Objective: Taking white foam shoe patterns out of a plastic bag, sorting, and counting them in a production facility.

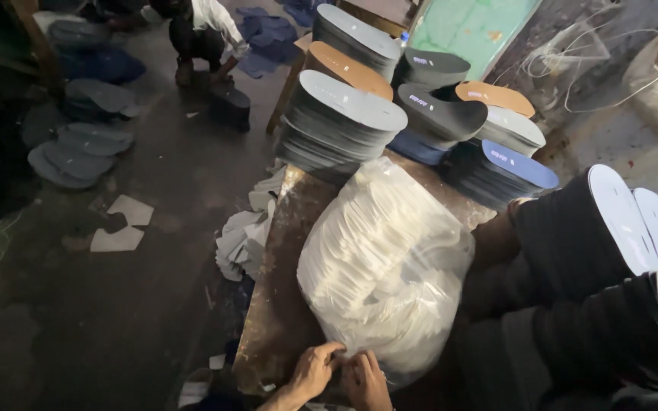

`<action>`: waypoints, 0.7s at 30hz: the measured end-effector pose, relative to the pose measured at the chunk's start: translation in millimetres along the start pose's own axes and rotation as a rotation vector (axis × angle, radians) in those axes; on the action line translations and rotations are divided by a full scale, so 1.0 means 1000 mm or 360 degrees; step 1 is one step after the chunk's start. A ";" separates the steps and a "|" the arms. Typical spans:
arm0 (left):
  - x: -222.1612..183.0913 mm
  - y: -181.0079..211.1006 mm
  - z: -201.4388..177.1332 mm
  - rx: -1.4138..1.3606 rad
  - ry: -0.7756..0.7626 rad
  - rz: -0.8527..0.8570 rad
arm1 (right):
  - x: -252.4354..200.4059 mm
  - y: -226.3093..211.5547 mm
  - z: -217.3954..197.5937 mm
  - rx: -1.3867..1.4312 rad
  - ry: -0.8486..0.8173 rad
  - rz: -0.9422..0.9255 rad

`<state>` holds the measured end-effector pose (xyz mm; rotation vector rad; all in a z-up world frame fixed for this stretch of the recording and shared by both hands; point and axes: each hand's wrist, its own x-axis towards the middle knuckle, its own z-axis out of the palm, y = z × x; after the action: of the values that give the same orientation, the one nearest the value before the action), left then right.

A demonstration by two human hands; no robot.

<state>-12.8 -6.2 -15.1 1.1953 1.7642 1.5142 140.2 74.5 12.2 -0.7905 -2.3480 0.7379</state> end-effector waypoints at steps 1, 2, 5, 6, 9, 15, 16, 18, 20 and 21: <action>0.007 0.005 -0.002 -0.0003 -0.0004 0.0004 | 0.002 0.004 0.001 -0.0004 0.0004 0.0002; 0.009 0.010 -0.004 0.0004 -0.0094 -0.0104 | -0.001 0.006 0.003 -0.0012 -0.0001 0.0104; 0.018 0.007 -0.006 -0.0046 -0.0293 -0.0240 | -0.002 -0.001 0.004 -0.0049 0.0099 0.0092; 0.021 0.003 -0.006 -0.0103 -0.0388 -0.0263 | -0.001 -0.006 0.004 -0.0081 0.0201 -0.0037; 0.026 -0.008 -0.004 -0.0266 -0.0509 -0.0206 | -0.005 -0.015 0.023 -0.0483 0.0267 0.0230; 0.036 -0.001 -0.018 -0.0116 -0.0710 -0.0297 | -0.034 0.016 0.054 -0.0888 0.0271 0.0101; 0.038 0.012 -0.028 -0.0124 -0.0732 -0.0293 | -0.032 0.012 0.052 -0.0902 0.0276 0.0119; 0.041 0.037 -0.048 0.0064 -0.0681 -0.0113 | -0.029 0.004 0.049 -0.1252 0.0011 -0.0027; 0.042 0.038 -0.053 0.0138 -0.0693 0.0006 | -0.034 0.012 0.057 -0.1017 0.0307 0.0145; 0.045 0.037 -0.054 0.0227 -0.0690 0.0119 | -0.035 0.019 0.061 -0.0753 0.0598 0.0299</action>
<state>-69.0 5.5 40.2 1.5405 1.5640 1.0738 131.3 45.0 -54.0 -1.2426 -2.1358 0.0756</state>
